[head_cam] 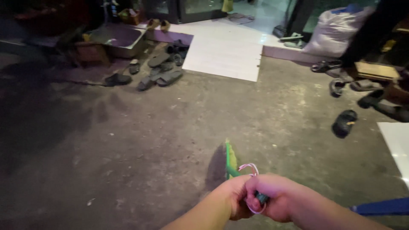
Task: The recorder uses a green plastic broom to sweep dirt on an outdoor concrete floor.
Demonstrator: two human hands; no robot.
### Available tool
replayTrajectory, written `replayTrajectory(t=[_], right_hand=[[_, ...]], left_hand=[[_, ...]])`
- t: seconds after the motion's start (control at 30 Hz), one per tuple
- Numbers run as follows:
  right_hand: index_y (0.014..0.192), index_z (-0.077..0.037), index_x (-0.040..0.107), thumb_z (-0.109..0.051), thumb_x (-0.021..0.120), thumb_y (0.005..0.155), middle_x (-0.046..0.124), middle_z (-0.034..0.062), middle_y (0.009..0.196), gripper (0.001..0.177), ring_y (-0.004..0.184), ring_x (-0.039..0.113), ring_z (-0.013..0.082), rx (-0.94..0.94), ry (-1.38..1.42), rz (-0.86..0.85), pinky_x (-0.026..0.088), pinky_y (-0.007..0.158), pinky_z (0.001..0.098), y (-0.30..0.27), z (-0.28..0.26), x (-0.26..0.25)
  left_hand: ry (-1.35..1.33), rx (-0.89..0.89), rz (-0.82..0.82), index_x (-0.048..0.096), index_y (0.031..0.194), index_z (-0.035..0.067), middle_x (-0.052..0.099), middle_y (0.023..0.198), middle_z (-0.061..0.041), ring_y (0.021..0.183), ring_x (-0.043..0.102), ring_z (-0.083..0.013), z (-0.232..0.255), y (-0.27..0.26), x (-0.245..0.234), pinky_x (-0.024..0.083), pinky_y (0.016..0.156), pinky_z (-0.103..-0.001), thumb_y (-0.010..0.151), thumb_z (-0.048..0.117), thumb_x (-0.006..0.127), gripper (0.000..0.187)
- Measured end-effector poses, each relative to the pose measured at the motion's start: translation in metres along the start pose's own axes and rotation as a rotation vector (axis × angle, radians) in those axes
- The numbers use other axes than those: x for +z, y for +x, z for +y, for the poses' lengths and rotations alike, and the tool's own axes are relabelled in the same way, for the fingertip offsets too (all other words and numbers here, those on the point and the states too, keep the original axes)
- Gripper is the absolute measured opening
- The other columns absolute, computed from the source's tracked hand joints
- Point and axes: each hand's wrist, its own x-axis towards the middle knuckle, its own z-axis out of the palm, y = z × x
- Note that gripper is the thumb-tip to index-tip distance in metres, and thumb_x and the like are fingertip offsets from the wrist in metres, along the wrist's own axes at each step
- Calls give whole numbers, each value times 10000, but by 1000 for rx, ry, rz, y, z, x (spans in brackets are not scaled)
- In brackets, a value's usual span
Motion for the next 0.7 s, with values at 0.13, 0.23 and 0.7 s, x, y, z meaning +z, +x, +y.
replayTrajectory(t=[0.13, 0.23, 0.7], right_hand=[[814, 63, 584, 162, 526, 723, 570, 136, 633, 146, 455, 532, 191, 9, -56, -67, 428, 396, 241, 13, 0, 63], [800, 55, 567, 136, 536, 734, 559, 116, 622, 109, 451, 520, 177, 51, -63, -148, 440, 402, 238, 35, 0, 105], [750, 22, 602, 118, 540, 730, 523, 94, 573, 116, 448, 440, 158, -54, -62, -38, 317, 420, 257, -16, -18, 155]], left_hand=[[-23, 94, 286, 669, 876, 92, 695, 787, -52, 595, 666, -165, 21, -67, -18, 533, 446, -238, 905, 169, 705, 90], [-47, 156, 294, 681, 829, 87, 696, 742, -57, 548, 655, -175, 39, -100, -50, 521, 399, -245, 866, 187, 742, 124], [326, 179, 334, 700, 848, 281, 699, 756, 90, 595, 649, -70, 67, -139, -39, 491, 497, -211, 925, 427, 682, 166]])
